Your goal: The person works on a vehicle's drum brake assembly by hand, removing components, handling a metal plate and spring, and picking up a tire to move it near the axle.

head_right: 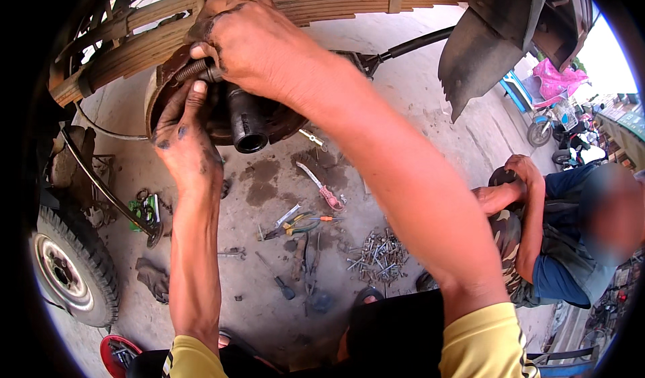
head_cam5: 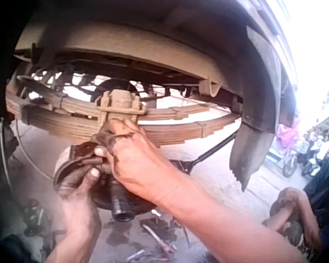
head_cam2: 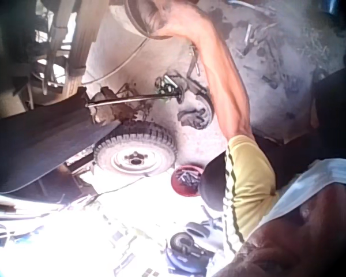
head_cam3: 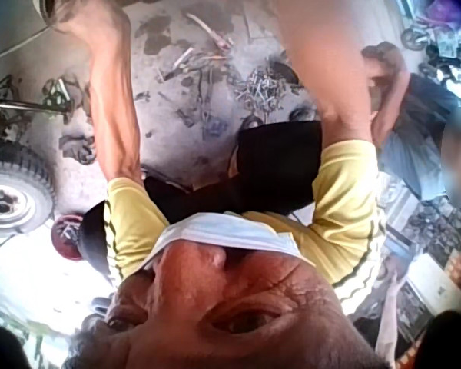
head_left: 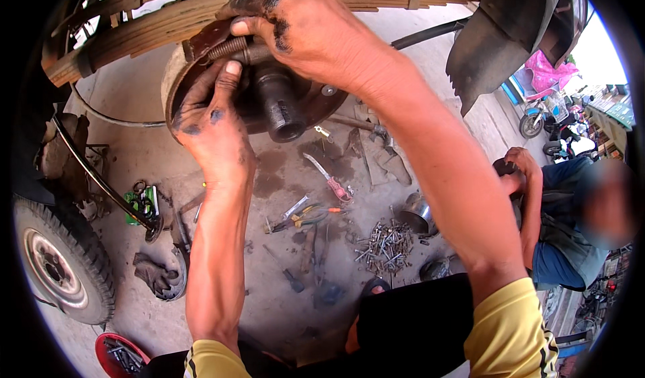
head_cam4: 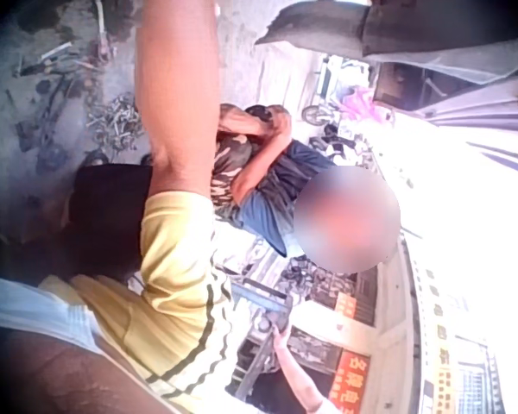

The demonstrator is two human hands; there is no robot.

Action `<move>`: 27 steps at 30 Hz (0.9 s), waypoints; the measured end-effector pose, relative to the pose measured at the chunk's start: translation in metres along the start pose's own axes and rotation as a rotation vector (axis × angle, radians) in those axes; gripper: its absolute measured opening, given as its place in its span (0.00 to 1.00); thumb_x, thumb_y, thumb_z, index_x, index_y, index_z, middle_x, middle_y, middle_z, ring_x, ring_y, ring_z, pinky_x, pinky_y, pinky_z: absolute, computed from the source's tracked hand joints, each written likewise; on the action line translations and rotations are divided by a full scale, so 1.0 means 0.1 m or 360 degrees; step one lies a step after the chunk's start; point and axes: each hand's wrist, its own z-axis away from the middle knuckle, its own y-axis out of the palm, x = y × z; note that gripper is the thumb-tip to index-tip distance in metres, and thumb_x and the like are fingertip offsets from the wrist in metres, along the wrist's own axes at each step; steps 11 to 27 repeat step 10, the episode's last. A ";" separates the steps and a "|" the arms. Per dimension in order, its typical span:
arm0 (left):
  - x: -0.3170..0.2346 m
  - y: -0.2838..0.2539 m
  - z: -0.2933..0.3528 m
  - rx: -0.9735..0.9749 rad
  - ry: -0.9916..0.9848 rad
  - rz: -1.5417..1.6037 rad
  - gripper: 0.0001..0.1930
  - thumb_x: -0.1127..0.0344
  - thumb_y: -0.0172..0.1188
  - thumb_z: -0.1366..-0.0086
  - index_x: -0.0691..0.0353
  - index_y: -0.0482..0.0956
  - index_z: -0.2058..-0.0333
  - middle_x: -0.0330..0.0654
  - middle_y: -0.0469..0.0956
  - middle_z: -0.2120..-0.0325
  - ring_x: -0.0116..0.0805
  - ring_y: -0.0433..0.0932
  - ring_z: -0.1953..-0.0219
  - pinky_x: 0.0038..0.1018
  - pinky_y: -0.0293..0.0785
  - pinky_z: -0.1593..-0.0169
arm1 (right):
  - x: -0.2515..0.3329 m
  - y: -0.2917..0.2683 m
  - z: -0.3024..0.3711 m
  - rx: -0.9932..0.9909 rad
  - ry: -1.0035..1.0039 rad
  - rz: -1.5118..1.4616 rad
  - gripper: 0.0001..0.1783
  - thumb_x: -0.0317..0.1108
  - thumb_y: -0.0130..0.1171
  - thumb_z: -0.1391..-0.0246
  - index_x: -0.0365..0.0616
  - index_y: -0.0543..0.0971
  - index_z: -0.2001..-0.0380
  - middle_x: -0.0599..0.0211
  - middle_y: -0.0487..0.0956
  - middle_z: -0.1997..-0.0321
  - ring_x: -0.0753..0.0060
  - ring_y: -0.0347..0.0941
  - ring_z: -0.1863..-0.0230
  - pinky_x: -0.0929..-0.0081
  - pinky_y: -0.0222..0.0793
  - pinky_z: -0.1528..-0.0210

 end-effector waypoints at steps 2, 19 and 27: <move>0.04 -0.02 -0.04 0.0012 0.0036 -0.0011 0.12 0.72 0.67 0.36 0.72 0.82 0.55 0.45 0.83 0.59 0.31 0.81 0.58 0.25 0.77 0.49 | 0.05 0.12 0.07 -0.0239 0.0036 -0.0035 0.10 0.37 0.66 0.47 0.41 0.82 0.68 0.59 0.79 0.59 0.50 0.74 0.49 0.55 0.69 0.46; 0.04 0.11 0.14 -0.0078 0.0102 0.0001 0.15 0.71 0.69 0.37 0.73 0.80 0.54 0.44 0.82 0.58 0.31 0.78 0.57 0.24 0.73 0.47 | 0.01 0.20 0.10 -0.0089 0.0172 0.0094 0.10 0.39 0.67 0.46 0.44 0.85 0.67 0.60 0.78 0.53 0.58 0.69 0.41 0.52 0.62 0.38; 0.04 0.11 0.14 -0.0078 0.0102 0.0001 0.15 0.71 0.69 0.37 0.73 0.80 0.54 0.44 0.82 0.58 0.31 0.78 0.57 0.24 0.73 0.47 | 0.01 0.20 0.10 -0.0089 0.0172 0.0094 0.10 0.39 0.67 0.46 0.44 0.85 0.67 0.60 0.78 0.53 0.58 0.69 0.41 0.52 0.62 0.38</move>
